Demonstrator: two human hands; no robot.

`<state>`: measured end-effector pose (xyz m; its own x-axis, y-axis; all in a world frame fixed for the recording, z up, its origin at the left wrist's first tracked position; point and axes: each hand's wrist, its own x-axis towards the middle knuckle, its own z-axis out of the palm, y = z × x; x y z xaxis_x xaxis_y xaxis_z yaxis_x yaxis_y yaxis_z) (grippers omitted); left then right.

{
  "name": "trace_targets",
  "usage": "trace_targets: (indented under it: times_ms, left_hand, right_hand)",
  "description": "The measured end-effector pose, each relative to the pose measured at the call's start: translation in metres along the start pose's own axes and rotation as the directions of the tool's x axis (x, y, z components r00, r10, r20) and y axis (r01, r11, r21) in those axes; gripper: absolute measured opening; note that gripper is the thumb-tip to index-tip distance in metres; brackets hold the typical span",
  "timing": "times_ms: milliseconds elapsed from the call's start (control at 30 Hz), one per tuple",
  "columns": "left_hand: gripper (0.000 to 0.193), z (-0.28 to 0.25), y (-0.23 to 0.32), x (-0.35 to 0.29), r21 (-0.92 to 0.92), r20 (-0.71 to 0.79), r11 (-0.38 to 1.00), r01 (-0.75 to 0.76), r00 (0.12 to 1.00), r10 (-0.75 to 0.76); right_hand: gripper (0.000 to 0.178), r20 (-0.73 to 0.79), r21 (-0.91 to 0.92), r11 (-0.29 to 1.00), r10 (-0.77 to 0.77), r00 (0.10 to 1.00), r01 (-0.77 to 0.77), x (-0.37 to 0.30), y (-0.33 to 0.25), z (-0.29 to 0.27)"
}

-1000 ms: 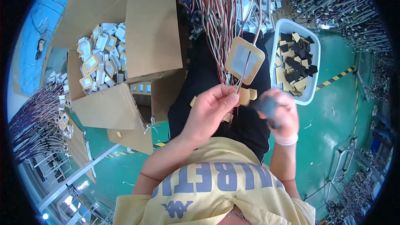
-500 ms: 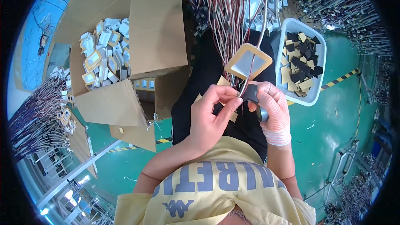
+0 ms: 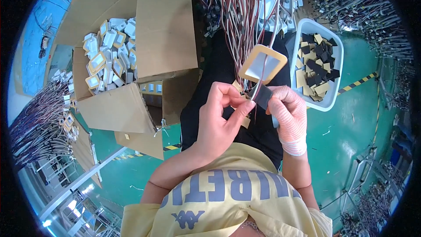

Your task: Assemble wiring harnesses by attaching plastic connectors and securing them with adhesive tape.

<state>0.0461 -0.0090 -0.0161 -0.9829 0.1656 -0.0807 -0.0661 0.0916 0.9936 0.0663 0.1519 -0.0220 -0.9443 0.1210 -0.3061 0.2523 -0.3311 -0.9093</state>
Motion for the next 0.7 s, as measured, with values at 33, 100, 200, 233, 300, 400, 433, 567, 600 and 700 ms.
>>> trace_targets:
  times_ms: [33,100,200,233,300,400,433,567,600,700]
  left_hand:
    - [0.026,0.001,0.001,-0.001,0.0,0.0,1.0,0.0,1.0,0.0]
    - [0.028,0.003,0.001,-0.002,-0.185,0.062,0.978,0.097,0.994,-0.087]
    - [0.03,0.001,0.003,-0.002,-0.282,0.122,0.936,0.21,0.976,-0.182]
    - [0.03,0.001,0.002,-0.002,-0.282,0.123,0.936,0.212,0.975,-0.184]
    - [0.031,0.0,0.002,-0.001,-0.328,0.184,0.886,0.327,0.942,-0.28]
    - [0.028,-0.001,0.002,-0.003,-0.427,0.223,0.818,0.386,0.921,-0.319]
    - [0.028,-0.002,0.002,-0.002,-0.428,0.222,0.817,0.387,0.921,-0.32]
    - [0.025,-0.002,-0.001,-0.002,-0.414,0.299,0.801,0.432,0.896,-0.329]
    - [0.024,-0.002,-0.001,-0.002,-0.384,0.28,0.834,0.396,0.911,-0.303]
    - [0.023,-0.002,-0.006,-0.006,-0.325,0.253,0.866,0.379,0.918,-0.306]
  right_hand:
    - [0.012,0.021,0.017,0.999,0.044,0.999,-0.045,0.001,0.0,0.0]
    - [0.012,0.039,0.034,0.995,0.089,0.995,-0.09,0.003,0.0,0.0]
    - [0.018,0.123,0.085,0.99,0.101,0.987,-0.112,0.005,0.0,-0.002]
    - [0.018,0.122,0.085,0.99,0.102,0.987,-0.113,0.005,0.0,-0.002]
    - [0.022,0.152,0.072,0.991,0.104,0.983,-0.116,0.006,-0.001,-0.003]
    - [0.024,0.171,0.134,0.984,0.096,0.981,-0.119,0.005,0.004,-0.002]
    - [0.024,0.172,0.132,0.984,0.097,0.98,-0.121,0.005,0.005,-0.001]
    - [0.023,0.127,0.229,0.968,0.076,0.989,-0.104,0.0,0.008,0.003]
    - [0.023,0.101,0.179,0.982,0.044,0.994,-0.061,-0.001,0.009,0.004]
    - [0.025,0.108,0.178,0.97,0.15,0.983,-0.168,-0.002,-0.004,0.006]
